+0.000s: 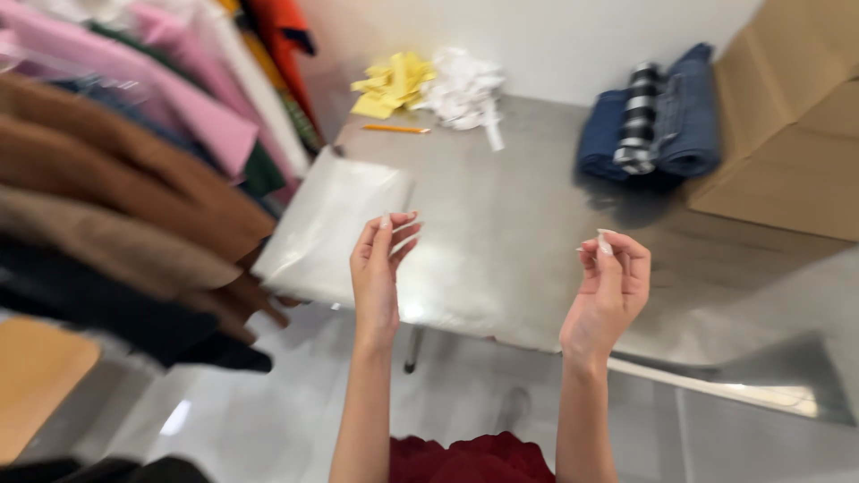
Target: The person takes a checkered shirt, a pair of jeans, a black t-shirt, and a brown t-shirt from a clothing rack. They fold each item by hand on a metal table and place them in a neat stack.
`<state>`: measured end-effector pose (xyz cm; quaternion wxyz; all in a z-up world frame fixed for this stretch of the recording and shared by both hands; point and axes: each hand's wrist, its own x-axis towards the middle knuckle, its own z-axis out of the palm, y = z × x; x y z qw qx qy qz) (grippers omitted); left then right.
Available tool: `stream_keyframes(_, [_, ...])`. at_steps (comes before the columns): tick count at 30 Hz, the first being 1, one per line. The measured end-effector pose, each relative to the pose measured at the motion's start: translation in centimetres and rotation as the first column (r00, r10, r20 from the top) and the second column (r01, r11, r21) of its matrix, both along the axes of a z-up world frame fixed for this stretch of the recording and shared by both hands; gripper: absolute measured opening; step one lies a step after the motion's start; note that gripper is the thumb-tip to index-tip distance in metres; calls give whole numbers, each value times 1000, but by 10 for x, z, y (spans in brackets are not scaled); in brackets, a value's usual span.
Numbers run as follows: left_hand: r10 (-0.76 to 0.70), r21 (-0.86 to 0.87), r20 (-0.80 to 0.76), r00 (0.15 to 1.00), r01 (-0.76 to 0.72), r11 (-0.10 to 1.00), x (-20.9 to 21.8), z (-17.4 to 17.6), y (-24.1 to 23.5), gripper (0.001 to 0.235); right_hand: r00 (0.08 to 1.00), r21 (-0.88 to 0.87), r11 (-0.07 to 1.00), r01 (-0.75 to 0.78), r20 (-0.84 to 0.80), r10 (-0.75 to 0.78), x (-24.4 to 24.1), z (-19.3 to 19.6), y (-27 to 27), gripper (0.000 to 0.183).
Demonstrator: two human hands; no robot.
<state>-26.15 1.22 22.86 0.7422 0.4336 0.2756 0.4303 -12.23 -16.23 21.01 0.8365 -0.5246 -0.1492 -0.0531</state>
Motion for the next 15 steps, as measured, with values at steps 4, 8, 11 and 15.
stream_keyframes(4, [34,-48,28,999,-32,998,-84,-11,12,24,991,-36,991,-131,-1,131,-83,-10,44,12])
stream_keyframes(8, [69,-67,65,996,-65,996,-144,-7,30,24,934,-109,928,-356,-52,352,-144,-4,78,12])
stream_keyframes(11, [107,-63,82,991,-102,993,-172,-10,39,24,878,-202,855,-477,-66,474,-171,0,100,12])
stream_keyframes(15, [118,-83,81,990,-112,990,-198,-19,51,24,810,-278,767,-578,-77,582,-194,2,130,14])
